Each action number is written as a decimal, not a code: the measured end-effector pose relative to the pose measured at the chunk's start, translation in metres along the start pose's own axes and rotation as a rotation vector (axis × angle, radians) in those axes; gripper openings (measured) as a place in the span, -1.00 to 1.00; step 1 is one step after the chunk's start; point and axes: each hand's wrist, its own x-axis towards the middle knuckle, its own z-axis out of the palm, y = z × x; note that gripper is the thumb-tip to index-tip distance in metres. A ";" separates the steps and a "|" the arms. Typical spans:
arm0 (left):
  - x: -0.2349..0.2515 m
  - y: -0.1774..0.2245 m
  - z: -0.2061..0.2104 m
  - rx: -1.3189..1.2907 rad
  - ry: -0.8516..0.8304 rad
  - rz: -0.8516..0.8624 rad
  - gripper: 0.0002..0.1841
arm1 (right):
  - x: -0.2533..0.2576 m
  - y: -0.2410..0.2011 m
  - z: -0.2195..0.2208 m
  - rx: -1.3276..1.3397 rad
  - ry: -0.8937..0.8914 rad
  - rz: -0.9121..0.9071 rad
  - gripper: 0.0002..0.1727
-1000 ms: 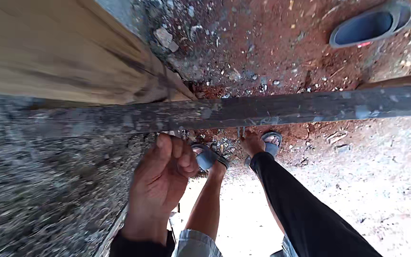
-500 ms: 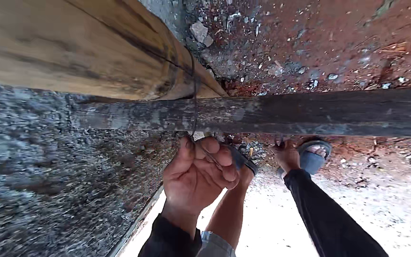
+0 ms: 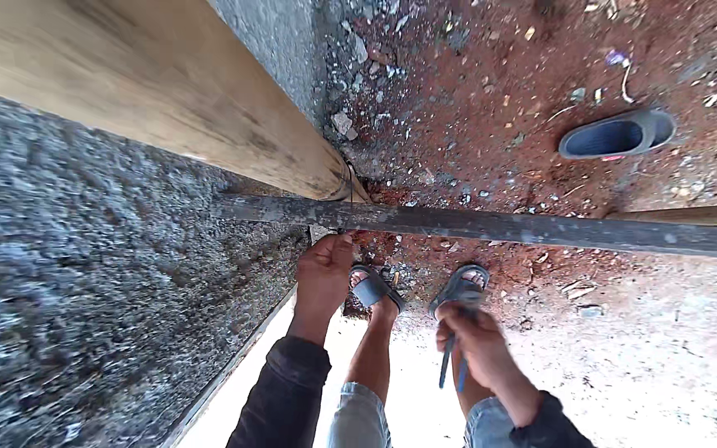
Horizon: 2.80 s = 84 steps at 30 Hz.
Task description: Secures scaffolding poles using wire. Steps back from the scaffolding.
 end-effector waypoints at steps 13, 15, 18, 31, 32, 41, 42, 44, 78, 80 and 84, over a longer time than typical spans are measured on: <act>-0.038 -0.005 -0.011 0.099 0.039 -0.038 -0.71 | 0.028 -0.014 0.122 -0.388 -0.217 0.238 -0.48; -0.036 -0.008 -0.012 0.070 0.040 -0.014 -0.72 | 0.038 -0.013 0.128 -0.321 -0.231 0.220 -0.42; -0.037 -0.011 -0.012 0.029 0.033 -0.007 -0.72 | 0.041 -0.017 0.134 -0.236 -0.276 0.240 -0.41; -0.029 -0.015 -0.019 -0.366 -0.108 -0.168 -0.73 | 0.042 -0.021 0.131 0.035 -0.359 0.365 -0.79; -0.023 -0.014 -0.023 -0.457 -0.260 -0.236 -0.59 | 0.048 -0.018 0.122 0.142 -0.508 0.423 -0.80; -0.010 0.026 0.035 -0.571 -0.097 -0.495 -0.75 | 0.007 -0.029 0.125 -0.730 0.035 0.182 -0.28; -0.011 0.029 0.042 -0.522 -0.026 -0.514 -0.74 | -0.004 -0.025 0.131 -0.906 0.125 0.099 -0.19; -0.015 0.030 0.051 -0.440 0.044 -0.533 -0.68 | -0.012 -0.011 0.133 -0.988 0.259 -0.060 -0.41; -0.033 0.007 0.038 -0.088 -0.004 -0.434 -0.59 | 0.000 0.033 0.150 -0.513 0.203 -0.137 -0.68; -0.029 0.005 0.008 -0.024 -0.114 -0.323 -0.55 | 0.015 0.023 0.137 0.058 -0.169 0.195 -0.92; -0.009 0.008 0.002 -0.425 -0.344 -0.467 -0.70 | 0.030 0.016 0.098 0.202 -0.520 0.429 -0.93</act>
